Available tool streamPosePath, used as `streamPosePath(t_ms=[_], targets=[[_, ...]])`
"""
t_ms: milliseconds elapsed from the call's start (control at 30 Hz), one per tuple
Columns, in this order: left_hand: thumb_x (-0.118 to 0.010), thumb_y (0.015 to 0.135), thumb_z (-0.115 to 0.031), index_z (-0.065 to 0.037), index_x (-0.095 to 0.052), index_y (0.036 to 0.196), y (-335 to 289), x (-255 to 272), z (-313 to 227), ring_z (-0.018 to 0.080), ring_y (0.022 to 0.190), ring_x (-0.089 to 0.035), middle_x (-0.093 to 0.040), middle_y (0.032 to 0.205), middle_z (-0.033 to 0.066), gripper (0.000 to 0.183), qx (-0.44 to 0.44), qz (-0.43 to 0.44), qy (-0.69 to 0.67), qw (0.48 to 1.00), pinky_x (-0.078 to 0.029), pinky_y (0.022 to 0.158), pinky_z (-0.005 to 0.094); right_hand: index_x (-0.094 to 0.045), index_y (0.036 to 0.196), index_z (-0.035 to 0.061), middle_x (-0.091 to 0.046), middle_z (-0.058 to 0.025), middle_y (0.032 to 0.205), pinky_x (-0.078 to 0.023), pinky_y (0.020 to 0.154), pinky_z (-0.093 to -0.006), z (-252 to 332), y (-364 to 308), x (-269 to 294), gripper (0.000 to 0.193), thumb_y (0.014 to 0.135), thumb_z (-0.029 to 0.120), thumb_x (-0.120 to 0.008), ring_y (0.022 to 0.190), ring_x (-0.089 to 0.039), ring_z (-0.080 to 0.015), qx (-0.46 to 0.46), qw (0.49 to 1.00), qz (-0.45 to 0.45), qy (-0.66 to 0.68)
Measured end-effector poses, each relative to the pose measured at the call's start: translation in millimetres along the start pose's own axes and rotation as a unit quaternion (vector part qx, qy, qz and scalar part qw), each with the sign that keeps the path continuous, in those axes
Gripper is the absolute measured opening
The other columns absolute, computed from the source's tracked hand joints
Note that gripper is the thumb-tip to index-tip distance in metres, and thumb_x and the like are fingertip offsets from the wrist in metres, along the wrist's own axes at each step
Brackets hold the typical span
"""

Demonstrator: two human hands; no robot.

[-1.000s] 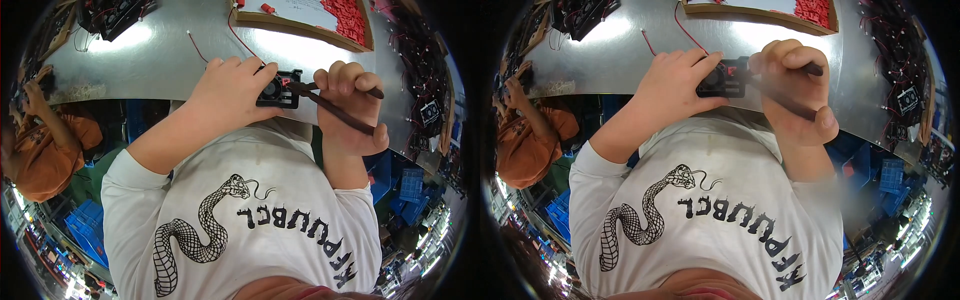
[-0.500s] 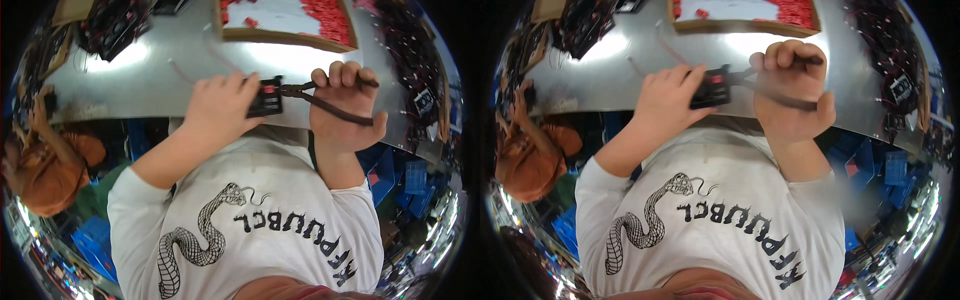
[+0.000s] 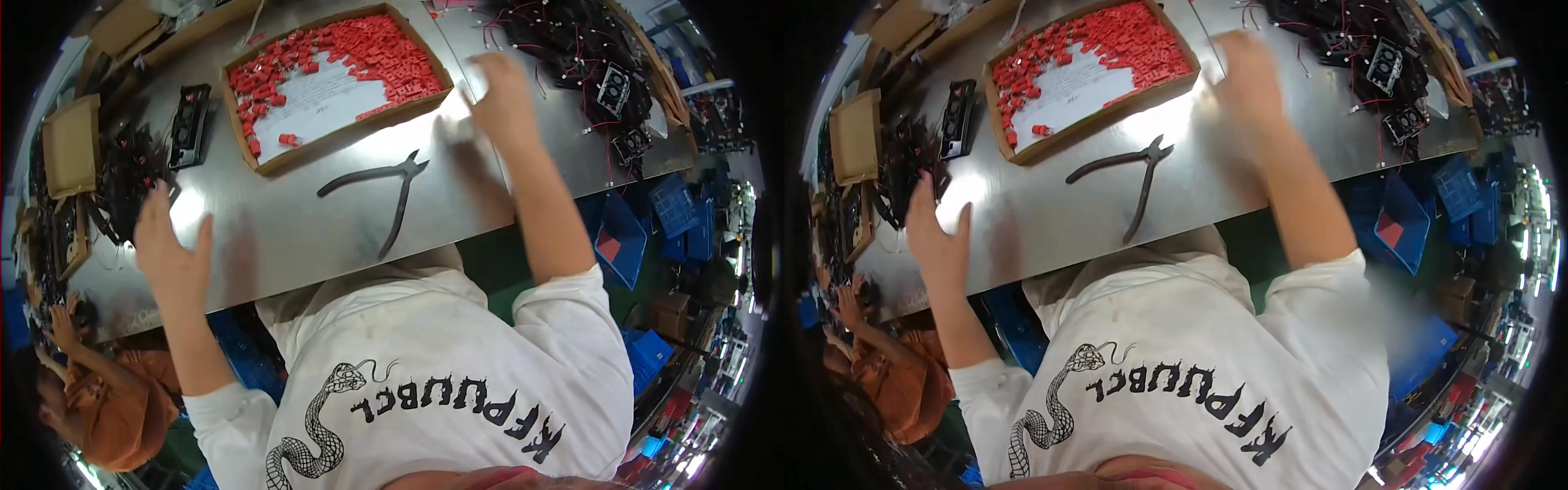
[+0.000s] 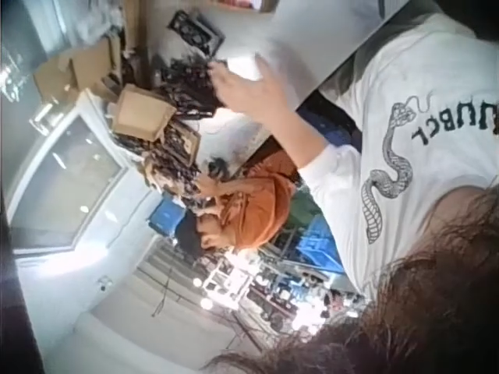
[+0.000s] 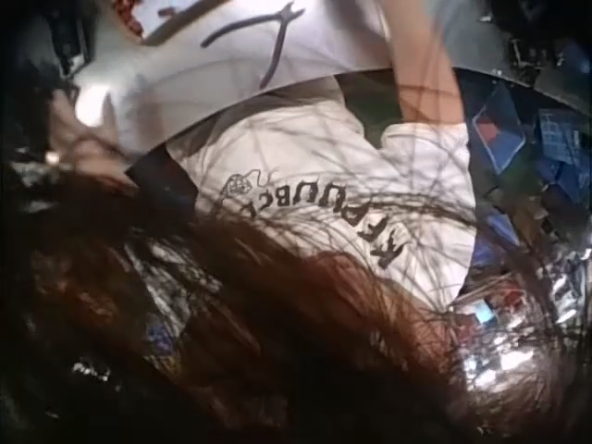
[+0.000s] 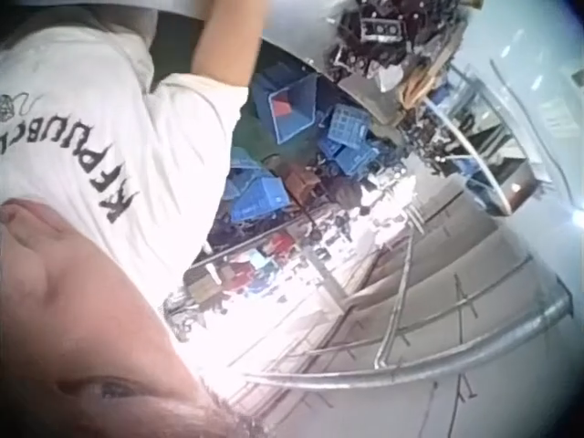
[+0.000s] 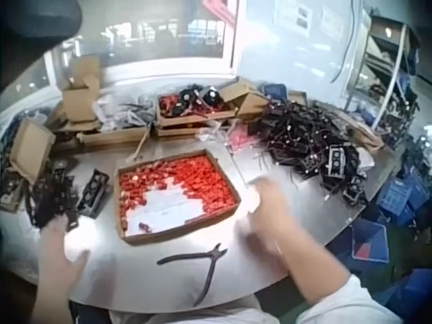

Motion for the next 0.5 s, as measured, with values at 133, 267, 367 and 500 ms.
streamPosePath(t_ms=[133, 267, 367, 500], targets=[[-0.078, 0.083, -0.024, -0.004, -0.053, 0.143, -23.0, -13.3, -20.1, 0.0417, 0.12, -0.058, -0.059, 0.133, 0.0232, 0.068, -0.015, 0.028, -0.081, 0.996, -0.046, 0.1, 0.0499, -0.062, 0.129, 0.0161, -0.061, -0.0108, 0.131, -0.053, 0.091, -0.0516, -193.2, 26.0, 28.8, 0.042, 0.087, 0.018, -0.061, 0.12, -0.06, -0.0358, -0.162, 0.9, 0.055, -0.4], [-0.077, 0.083, -0.022, -0.004, -0.055, 0.141, -25.7, -12.7, -24.2, 0.0405, 0.119, -0.058, -0.06, 0.133, 0.0214, 0.064, -0.011, 0.034, -0.074, 0.997, -0.047, 0.098, 0.0487, -0.066, 0.124, 0.0165, -0.066, -0.0052, 0.124, -0.055, 0.085, -0.0462, -246.6, 23.7, 49.7, 0.038, 0.087, 0.022, -0.067, 0.108, -0.065, -0.031, -0.083, 0.898, 0.041, -0.431], [-0.077, 0.083, -0.021, -0.004, -0.056, 0.14, -19.8, -14.3, -27.5, 0.0397, 0.119, -0.058, -0.059, 0.133, 0.0201, 0.063, -0.019, 0.029, -0.102, 0.994, -0.047, 0.097, 0.0481, -0.074, 0.113, 0.014, -0.068, -0.0052, 0.118, -0.055, 0.085, -0.0413, -238.1, 31.3, 62.0, 0.03, 0.084, 0.024, -0.072, 0.104, -0.066, -0.0289, -0.018, 0.923, -0.011, -0.384], [-0.077, 0.082, -0.019, -0.004, -0.06, 0.135, -16.8, -11.1, -49.9, 0.0381, 0.115, -0.06, -0.061, 0.131, 0.0188, 0.057, -0.04, 0.032, -0.123, 0.991, -0.048, 0.096, 0.0468, -0.075, 0.099, 0.0035, -0.07, -0.0075, 0.111, -0.055, 0.081, -0.0423, -131.4, 45.8, 73.1, 0.022, 0.082, 0.017, -0.073, 0.094, -0.068, -0.0289, 0.029, 0.983, -0.104, -0.146]])
Point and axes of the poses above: each hand's wrist, its own y-axis towards the middle knuckle, its own x-axis out of the back of the hand, z = x × y, the point moved 7 cm from there along y, towards the middle knuckle
